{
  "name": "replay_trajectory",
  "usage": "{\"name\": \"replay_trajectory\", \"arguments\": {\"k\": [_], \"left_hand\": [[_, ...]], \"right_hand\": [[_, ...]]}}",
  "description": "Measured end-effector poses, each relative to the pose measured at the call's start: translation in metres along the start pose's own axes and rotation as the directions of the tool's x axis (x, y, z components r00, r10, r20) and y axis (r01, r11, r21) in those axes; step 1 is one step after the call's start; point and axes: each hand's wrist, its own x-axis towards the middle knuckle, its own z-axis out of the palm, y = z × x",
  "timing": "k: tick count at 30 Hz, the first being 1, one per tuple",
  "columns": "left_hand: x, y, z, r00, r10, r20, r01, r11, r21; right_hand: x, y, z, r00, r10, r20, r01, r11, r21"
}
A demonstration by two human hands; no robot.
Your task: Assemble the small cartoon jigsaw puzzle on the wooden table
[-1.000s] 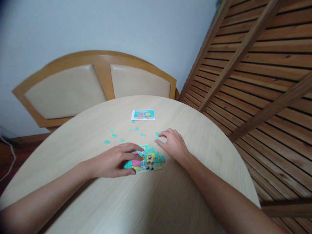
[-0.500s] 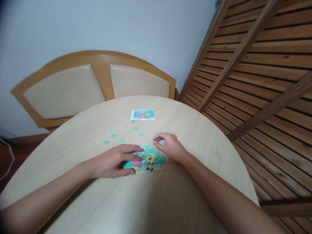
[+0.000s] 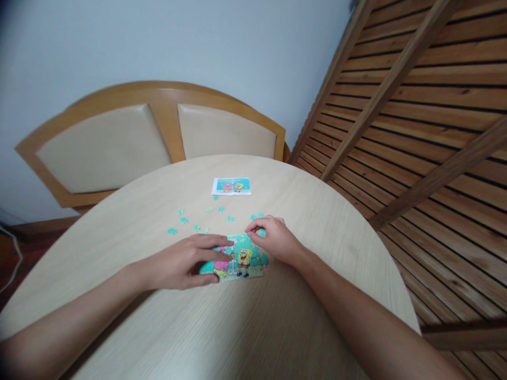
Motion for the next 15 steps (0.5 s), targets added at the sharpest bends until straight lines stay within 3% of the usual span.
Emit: {"name": "replay_trajectory", "arguments": {"k": [15], "left_hand": [[-0.0001, -0.0012, 0.0005, 1.000, 0.003, 0.006, -0.003, 1.000, 0.001]], "right_hand": [[-0.0001, 0.0029, -0.0006, 0.995, -0.097, 0.025, 0.099, 0.991, -0.086]]}}
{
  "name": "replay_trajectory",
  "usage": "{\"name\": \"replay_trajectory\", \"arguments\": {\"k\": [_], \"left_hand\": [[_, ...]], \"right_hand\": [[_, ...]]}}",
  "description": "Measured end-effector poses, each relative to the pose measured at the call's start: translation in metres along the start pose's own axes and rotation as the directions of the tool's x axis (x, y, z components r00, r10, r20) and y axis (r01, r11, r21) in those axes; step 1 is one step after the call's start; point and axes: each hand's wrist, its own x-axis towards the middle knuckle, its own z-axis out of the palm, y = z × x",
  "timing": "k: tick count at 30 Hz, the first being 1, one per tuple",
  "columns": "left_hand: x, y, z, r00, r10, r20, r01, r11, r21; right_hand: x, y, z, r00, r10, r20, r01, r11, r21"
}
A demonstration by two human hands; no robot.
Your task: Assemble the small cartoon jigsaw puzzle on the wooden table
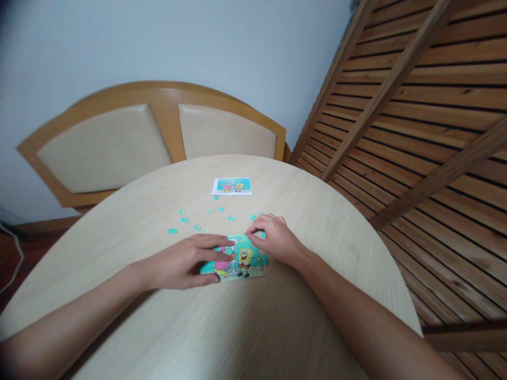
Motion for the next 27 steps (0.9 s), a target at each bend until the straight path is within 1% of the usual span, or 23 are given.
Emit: {"name": "replay_trajectory", "arguments": {"k": [2, 5, 7, 11, 15, 18, 21, 23, 24, 27], "left_hand": [[0.000, 0.000, 0.000, 1.000, 0.003, -0.002, -0.003, 1.000, 0.001], [0.000, 0.000, 0.000, 1.000, 0.001, 0.002, -0.001, 1.000, -0.001], [0.000, 0.001, 0.000, 1.000, -0.005, 0.003, 0.005, 1.000, 0.004], [0.001, 0.002, -0.001, 1.000, -0.014, 0.012, 0.014, 1.000, 0.015], [0.001, 0.001, 0.000, 1.000, -0.004, 0.017, 0.003, 0.999, 0.033], [0.001, 0.001, 0.000, 1.000, 0.010, 0.017, -0.011, 0.999, 0.049], [0.002, 0.001, 0.000, 1.000, 0.028, 0.010, -0.029, 0.998, 0.050], [0.002, 0.001, -0.001, 0.999, 0.024, -0.025, -0.022, 0.998, 0.059], [0.002, 0.000, -0.002, 0.998, 0.010, -0.059, -0.006, 0.997, 0.073], [0.002, -0.007, -0.001, 0.983, -0.055, -0.177, 0.080, 0.987, 0.137]], "right_hand": [[0.000, 0.002, -0.001, 0.999, 0.012, -0.049, -0.012, 1.000, -0.005], [0.000, 0.009, -0.001, 0.988, 0.062, -0.144, -0.067, 0.997, -0.030], [-0.001, 0.015, 0.000, 0.982, 0.095, -0.165, -0.108, 0.992, -0.067], [-0.003, 0.020, 0.005, 0.983, 0.146, -0.109, -0.160, 0.977, -0.138], [-0.004, 0.019, 0.006, 0.992, 0.111, -0.063, -0.119, 0.984, -0.135], [-0.003, 0.020, 0.004, 0.994, 0.086, -0.063, -0.093, 0.989, -0.116], [-0.003, 0.022, 0.003, 0.994, 0.085, -0.074, -0.093, 0.990, -0.108], [-0.003, 0.023, 0.002, 0.993, 0.090, -0.082, -0.099, 0.989, -0.113], [-0.003, 0.024, 0.003, 0.992, 0.091, -0.085, -0.101, 0.988, -0.118], [-0.003, 0.024, 0.003, 0.992, 0.085, -0.093, -0.097, 0.986, -0.138]]}}
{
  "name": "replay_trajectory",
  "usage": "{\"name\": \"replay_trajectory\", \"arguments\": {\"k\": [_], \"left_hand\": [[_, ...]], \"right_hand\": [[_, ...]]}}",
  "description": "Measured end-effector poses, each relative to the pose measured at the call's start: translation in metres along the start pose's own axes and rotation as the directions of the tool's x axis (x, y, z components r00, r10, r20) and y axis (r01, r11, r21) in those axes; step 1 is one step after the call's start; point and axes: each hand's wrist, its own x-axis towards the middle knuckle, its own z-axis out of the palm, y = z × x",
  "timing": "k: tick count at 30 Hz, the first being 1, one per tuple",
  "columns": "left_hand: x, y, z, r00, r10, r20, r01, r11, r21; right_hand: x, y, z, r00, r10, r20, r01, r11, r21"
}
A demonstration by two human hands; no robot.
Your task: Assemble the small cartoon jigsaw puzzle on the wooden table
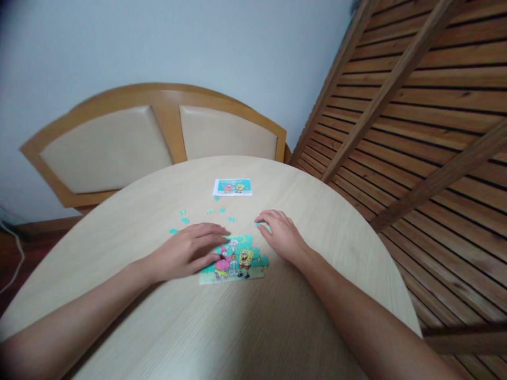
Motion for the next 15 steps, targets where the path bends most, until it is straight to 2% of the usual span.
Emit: {"name": "replay_trajectory", "arguments": {"k": [3, 9, 12, 15], "left_hand": [[0.001, -0.010, 0.007, 0.998, -0.063, -0.022, 0.065, 0.996, 0.065], [0.002, -0.019, 0.018, 0.980, -0.168, 0.109, 0.157, 0.982, 0.105], [0.003, -0.018, 0.017, 0.985, -0.149, 0.082, 0.136, 0.981, 0.142], [0.004, -0.017, 0.014, 0.989, -0.147, 0.009, 0.144, 0.978, 0.154]], "right_hand": [[0.000, -0.002, 0.001, 1.000, -0.009, -0.004, 0.009, 1.000, -0.012], [0.002, -0.007, 0.002, 1.000, 0.006, 0.006, -0.006, 0.999, -0.033], [0.001, -0.008, 0.001, 1.000, 0.008, 0.009, -0.007, 0.999, -0.044], [0.000, -0.007, 0.001, 1.000, 0.001, 0.010, -0.001, 0.999, -0.043]]}}
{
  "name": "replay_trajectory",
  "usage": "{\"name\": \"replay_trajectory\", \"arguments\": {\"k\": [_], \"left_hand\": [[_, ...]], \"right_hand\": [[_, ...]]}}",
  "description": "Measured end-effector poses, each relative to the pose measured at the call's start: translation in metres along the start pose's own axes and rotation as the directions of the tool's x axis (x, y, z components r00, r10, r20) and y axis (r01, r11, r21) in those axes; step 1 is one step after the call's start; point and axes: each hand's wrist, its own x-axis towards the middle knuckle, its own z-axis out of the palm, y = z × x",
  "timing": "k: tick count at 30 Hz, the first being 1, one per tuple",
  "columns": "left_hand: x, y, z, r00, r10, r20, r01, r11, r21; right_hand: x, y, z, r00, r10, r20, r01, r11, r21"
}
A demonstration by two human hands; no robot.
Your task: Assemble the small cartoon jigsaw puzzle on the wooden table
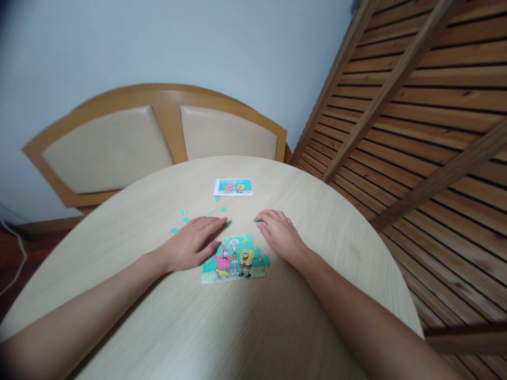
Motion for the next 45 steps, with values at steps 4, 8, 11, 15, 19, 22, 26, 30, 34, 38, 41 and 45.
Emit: {"name": "replay_trajectory", "arguments": {"k": [4, 8, 11, 15, 19, 22, 26, 30, 34, 38, 41, 45], "left_hand": [[-0.001, -0.004, -0.001, 0.980, -0.163, -0.116, 0.156, 0.985, -0.068], [-0.003, -0.009, 0.003, 0.958, -0.241, -0.153, 0.221, 0.965, -0.138], [-0.003, -0.010, 0.006, 0.971, -0.205, -0.124, 0.185, 0.970, -0.156], [0.000, -0.009, 0.005, 0.987, -0.129, -0.096, 0.116, 0.985, -0.124], [0.002, -0.007, 0.000, 0.991, -0.116, -0.064, 0.110, 0.990, -0.086], [0.000, -0.008, -0.004, 0.992, -0.125, -0.031, 0.122, 0.989, -0.085], [-0.004, -0.010, -0.009, 0.991, -0.135, 0.014, 0.136, 0.985, -0.104], [-0.007, -0.008, -0.015, 0.991, -0.134, 0.024, 0.136, 0.984, -0.119], [-0.006, -0.004, -0.020, 0.990, -0.140, -0.019, 0.134, 0.975, -0.177], [-0.003, 0.003, -0.019, 0.952, -0.300, -0.053, 0.256, 0.881, -0.398], [-0.001, 0.009, -0.012, 0.930, -0.367, -0.026, 0.291, 0.776, -0.559], [-0.001, 0.011, -0.004, 0.933, -0.359, 0.014, 0.294, 0.739, -0.606]], "right_hand": [[-0.001, 0.002, 0.000, 1.000, -0.017, 0.002, 0.017, 1.000, 0.011], [0.000, 0.002, 0.000, 1.000, -0.009, 0.010, 0.009, 1.000, 0.012], [0.000, 0.002, 0.000, 1.000, -0.004, 0.013, 0.004, 1.000, 0.008], [-0.001, 0.002, 0.001, 1.000, -0.010, 0.009, 0.010, 1.000, 0.003], [-0.001, 0.002, 0.000, 1.000, -0.014, 0.009, 0.014, 1.000, 0.004], [-0.001, 0.001, -0.001, 1.000, -0.006, 0.015, 0.006, 1.000, 0.003], [0.000, 0.001, -0.001, 1.000, -0.002, 0.020, 0.002, 1.000, 0.002], [0.000, 0.001, -0.001, 1.000, -0.004, 0.021, 0.004, 1.000, 0.000], [0.000, 0.001, -0.001, 1.000, -0.011, 0.022, 0.011, 1.000, -0.001], [0.000, -0.004, -0.001, 0.999, -0.039, 0.013, 0.039, 0.999, 0.000], [-0.001, -0.009, 0.000, 0.998, -0.067, 0.006, 0.067, 0.998, -0.002], [-0.002, -0.018, -0.004, 0.992, -0.125, -0.016, 0.126, 0.991, 0.041]]}}
